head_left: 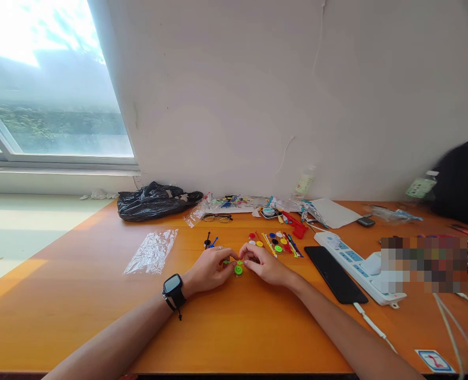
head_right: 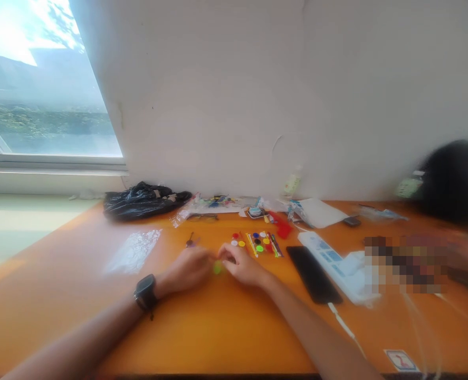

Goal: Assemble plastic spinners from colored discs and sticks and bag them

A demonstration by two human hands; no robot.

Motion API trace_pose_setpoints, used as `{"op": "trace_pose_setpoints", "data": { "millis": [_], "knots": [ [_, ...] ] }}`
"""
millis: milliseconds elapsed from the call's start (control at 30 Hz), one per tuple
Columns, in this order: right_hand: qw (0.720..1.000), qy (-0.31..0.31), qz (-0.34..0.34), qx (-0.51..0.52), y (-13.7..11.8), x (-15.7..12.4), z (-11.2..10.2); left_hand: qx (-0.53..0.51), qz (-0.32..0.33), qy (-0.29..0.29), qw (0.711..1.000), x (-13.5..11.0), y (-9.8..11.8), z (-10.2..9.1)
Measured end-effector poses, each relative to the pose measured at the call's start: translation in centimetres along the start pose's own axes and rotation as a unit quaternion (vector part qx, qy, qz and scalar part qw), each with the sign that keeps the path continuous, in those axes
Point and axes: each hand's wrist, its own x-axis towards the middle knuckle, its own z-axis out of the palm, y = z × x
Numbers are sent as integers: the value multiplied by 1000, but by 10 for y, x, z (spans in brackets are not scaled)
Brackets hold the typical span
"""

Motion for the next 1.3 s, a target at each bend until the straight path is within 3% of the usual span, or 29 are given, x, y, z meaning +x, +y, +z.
{"op": "trace_pose_setpoints", "data": {
  "millis": [333,767,1300],
  "knots": [
    [999,-20,28,21,-5,-2,3,8,2,-27,1000,0,10,-7],
    [999,-33,18,-7,-8,-3,4,26,43,-16,999,-1,2,2],
    [999,-42,7,-8,-10,-1,5,-3,3,-32,999,1,1,6]
  ]
}}
